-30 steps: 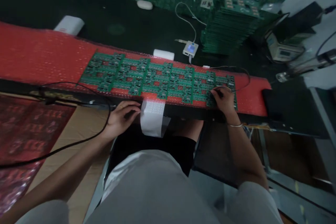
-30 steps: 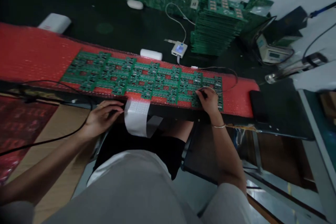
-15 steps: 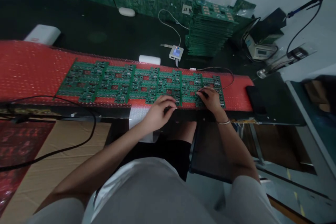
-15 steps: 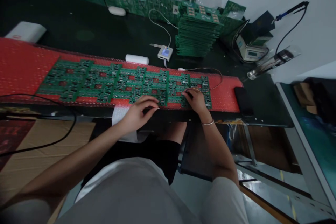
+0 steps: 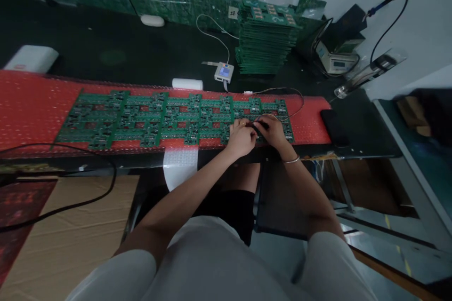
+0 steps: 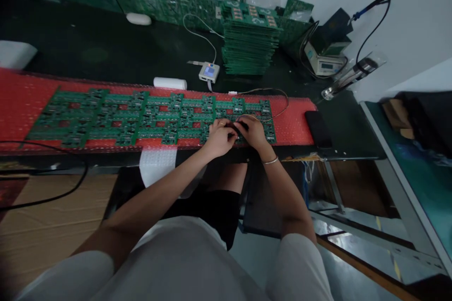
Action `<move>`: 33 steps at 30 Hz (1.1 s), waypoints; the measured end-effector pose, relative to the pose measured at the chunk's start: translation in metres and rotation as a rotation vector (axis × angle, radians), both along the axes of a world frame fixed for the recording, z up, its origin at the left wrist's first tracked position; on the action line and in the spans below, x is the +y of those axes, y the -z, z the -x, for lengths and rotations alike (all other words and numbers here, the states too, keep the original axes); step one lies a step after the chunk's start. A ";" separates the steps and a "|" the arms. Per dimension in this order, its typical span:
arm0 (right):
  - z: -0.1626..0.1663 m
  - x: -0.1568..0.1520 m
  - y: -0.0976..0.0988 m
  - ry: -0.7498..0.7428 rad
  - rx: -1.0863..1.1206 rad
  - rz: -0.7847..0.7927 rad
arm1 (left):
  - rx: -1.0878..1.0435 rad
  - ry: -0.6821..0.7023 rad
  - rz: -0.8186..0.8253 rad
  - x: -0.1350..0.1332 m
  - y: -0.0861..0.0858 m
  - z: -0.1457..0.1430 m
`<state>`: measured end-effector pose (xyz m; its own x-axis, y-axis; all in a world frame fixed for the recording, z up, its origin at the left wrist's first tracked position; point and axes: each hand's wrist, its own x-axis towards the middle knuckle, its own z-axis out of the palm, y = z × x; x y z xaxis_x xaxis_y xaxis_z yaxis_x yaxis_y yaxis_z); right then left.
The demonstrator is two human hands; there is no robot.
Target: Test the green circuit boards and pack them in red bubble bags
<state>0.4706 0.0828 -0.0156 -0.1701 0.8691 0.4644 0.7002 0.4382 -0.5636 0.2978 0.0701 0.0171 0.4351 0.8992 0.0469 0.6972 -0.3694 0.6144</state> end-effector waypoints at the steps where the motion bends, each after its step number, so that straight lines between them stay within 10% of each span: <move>1: 0.000 0.000 0.001 -0.007 0.008 -0.009 | 0.018 -0.009 -0.005 -0.001 -0.001 -0.001; 14: -0.001 0.001 0.003 -0.005 0.000 -0.008 | 0.037 0.000 -0.141 -0.002 0.006 -0.002; 24: -0.003 0.000 -0.002 0.016 0.029 0.038 | 0.161 0.303 -0.563 -0.020 0.025 0.026; 33: 0.014 0.005 -0.022 -0.085 0.165 0.098 | 0.234 0.277 -0.513 -0.039 0.014 0.026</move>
